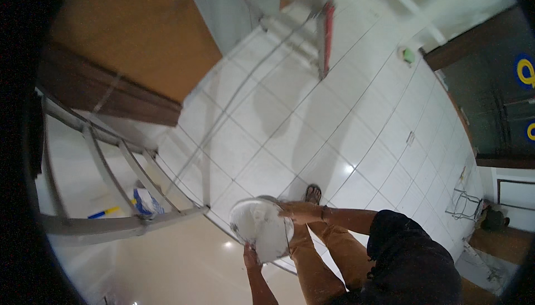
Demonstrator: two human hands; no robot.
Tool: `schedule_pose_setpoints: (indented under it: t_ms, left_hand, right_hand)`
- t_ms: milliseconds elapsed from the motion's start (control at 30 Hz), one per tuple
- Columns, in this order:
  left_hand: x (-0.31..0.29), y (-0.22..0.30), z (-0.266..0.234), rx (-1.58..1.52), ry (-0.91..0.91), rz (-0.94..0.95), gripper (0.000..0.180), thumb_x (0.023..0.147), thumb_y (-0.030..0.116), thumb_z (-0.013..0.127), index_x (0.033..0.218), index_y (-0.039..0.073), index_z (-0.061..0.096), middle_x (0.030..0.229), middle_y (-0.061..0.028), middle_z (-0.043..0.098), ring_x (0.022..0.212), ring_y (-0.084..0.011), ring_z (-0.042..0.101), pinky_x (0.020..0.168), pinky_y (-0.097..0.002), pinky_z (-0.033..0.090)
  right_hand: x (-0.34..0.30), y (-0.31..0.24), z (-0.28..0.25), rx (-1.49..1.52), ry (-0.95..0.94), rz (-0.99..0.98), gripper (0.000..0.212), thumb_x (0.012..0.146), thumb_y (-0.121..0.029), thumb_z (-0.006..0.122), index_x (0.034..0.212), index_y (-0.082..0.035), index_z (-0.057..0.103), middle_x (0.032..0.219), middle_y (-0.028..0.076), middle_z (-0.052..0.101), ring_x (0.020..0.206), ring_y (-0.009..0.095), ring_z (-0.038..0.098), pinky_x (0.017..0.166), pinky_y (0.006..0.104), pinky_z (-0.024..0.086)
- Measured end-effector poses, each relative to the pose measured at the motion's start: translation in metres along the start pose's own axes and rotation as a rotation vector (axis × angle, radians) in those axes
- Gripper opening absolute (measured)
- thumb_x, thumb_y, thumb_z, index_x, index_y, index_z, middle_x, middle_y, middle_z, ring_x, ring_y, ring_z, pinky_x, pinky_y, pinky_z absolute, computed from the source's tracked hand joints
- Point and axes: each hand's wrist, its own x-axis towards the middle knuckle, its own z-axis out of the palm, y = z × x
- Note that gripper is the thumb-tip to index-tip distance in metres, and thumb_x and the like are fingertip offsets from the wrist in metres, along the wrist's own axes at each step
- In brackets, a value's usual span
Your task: The person applies grout to the gaps between white floor tiles using a green rubber float. They scoop grout from a bucket with a trowel and spread it along the base of a wall and across the floor tiles. The person then stands up and moves a ladder.
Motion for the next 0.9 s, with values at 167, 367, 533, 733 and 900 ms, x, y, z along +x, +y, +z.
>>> schedule_pose_setpoints:
  t_ms: [167, 367, 533, 733, 900]
  left_hand:
    - [0.129, -0.011, -0.073, 0.297, 0.239, 0.12, 0.067, 0.1, 0.05, 0.063, 0.147, 0.006, 0.045, 0.14, -0.0128, 0.055, 0.116, -0.0261, 0.059, 0.089, -0.0439, 0.054]
    - [0.244, 0.01, -0.155, 0.53, 0.309, 0.072, 0.069, 0.098, 0.056, 0.065, 0.143, 0.006, 0.048, 0.114, -0.0052, 0.061, 0.088, -0.0157, 0.058, 0.072, -0.033, 0.048]
    - [0.289, 0.0, -0.222, 0.556, 0.405, -0.036, 0.086, 0.093, 0.061, 0.069, 0.144, -0.005, 0.046, 0.116, -0.0111, 0.063, 0.088, -0.0163, 0.061, 0.069, -0.0336, 0.052]
    - [0.304, 0.002, -0.222, 0.914, 0.924, 0.264, 0.097, 0.091, 0.058, 0.07, 0.15, -0.009, 0.033, 0.141, -0.0289, 0.053, 0.128, -0.046, 0.055, 0.106, -0.0529, 0.047]
    - [0.241, -0.009, -0.118, 1.202, 0.743, 0.519, 0.081, 0.093, 0.044, 0.072, 0.143, -0.011, 0.042, 0.132, -0.0338, 0.058, 0.12, -0.0482, 0.059, 0.105, -0.0529, 0.048]
  right_hand:
    - [0.088, 0.077, 0.112, -0.069, -0.136, 0.0, 0.094, 0.082, -0.002, 0.068, 0.162, 0.0, 0.021, 0.159, 0.024, 0.039, 0.124, 0.035, 0.062, 0.102, 0.0363, 0.053]
    - [0.186, 0.133, 0.22, 0.107, -0.016, 0.097, 0.113, 0.076, 0.007, 0.069, 0.164, -0.002, 0.0, 0.166, 0.026, 0.028, 0.111, 0.034, 0.069, 0.088, 0.0427, 0.059]
    - [0.226, 0.126, 0.248, 0.417, -0.295, 0.335, 0.128, 0.073, 0.009, 0.07, 0.162, -0.009, -0.021, 0.163, 0.031, 0.029, 0.098, 0.039, 0.073, 0.079, 0.0462, 0.06]
    - [0.225, 0.109, 0.286, 0.7, -0.01, 0.573, 0.117, 0.075, 0.007, 0.061, 0.164, -0.011, -0.013, 0.151, 0.035, 0.044, 0.118, 0.043, 0.064, 0.096, 0.0494, 0.054]
    - [0.106, 0.121, 0.251, 0.52, -0.134, 0.692, 0.082, 0.084, -0.006, 0.057, 0.159, -0.01, 0.026, 0.135, 0.033, 0.057, 0.114, 0.045, 0.065, 0.101, 0.0497, 0.049]
